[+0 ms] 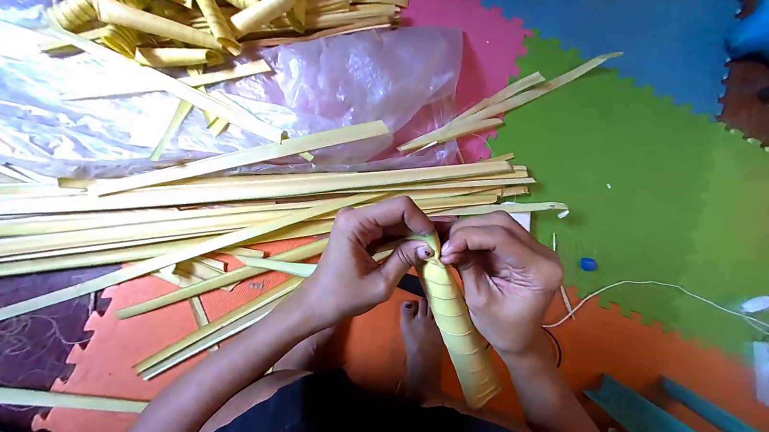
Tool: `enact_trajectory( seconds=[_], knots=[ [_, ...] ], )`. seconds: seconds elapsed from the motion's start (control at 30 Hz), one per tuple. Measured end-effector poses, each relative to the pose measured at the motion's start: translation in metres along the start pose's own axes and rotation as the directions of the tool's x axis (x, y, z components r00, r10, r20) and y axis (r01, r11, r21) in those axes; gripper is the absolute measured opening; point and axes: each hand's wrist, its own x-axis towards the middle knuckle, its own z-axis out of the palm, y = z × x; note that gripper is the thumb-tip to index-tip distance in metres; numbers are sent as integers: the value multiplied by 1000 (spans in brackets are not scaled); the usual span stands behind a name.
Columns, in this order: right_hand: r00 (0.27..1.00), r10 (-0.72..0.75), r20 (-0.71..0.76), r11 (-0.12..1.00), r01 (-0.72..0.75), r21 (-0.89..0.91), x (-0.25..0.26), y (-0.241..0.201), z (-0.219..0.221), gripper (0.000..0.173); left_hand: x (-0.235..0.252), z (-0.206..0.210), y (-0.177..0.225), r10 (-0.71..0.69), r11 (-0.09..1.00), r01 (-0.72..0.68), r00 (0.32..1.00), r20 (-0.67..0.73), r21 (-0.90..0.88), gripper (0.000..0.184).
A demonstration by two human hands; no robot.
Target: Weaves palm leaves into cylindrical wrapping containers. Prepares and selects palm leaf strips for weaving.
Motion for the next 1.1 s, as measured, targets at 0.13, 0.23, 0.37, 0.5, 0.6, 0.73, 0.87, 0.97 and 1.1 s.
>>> enact_trajectory(
  seconds=[0.13,0.23,0.37,0.5,0.6,0.73,0.87,0.97,1.1],
  knots=[
    [987,159,24,964,-160,211,-2,9,-2,8,5,-4,0,-30,999,31,999,30,-27,5],
    [988,149,45,972,-155,179,0,20,0,9,7,-7,-7,-107,994,105,993,53,37,7],
    [909,399,117,910,-409,75,-21,58,3,10,1,-39,-25,-343,905,290,930,133,311,14],
    [700,701,140,704,-646,-294,-87,110,4,17,-24,-100,-26,-371,885,377,925,-76,272,12],
    [491,826,278,532,-512,-674,-136,130,15,43,-34,-120,-34,-332,912,391,880,-339,122,24],
    [417,838,352,485,-272,-831,-152,139,23,52,-27,-114,-50,-301,911,402,805,-512,95,24],
    [431,800,419,584,-397,-707,-131,106,5,41,-18,-110,-57,-348,902,425,818,-457,74,19],
    [627,707,327,692,-518,-502,-110,66,-10,38,-11,-93,-59,-438,861,503,807,-395,72,12],
    [925,366,106,859,-292,-420,-85,47,-6,41,-4,-56,-56,-581,810,584,790,-196,-47,16]
  ],
)
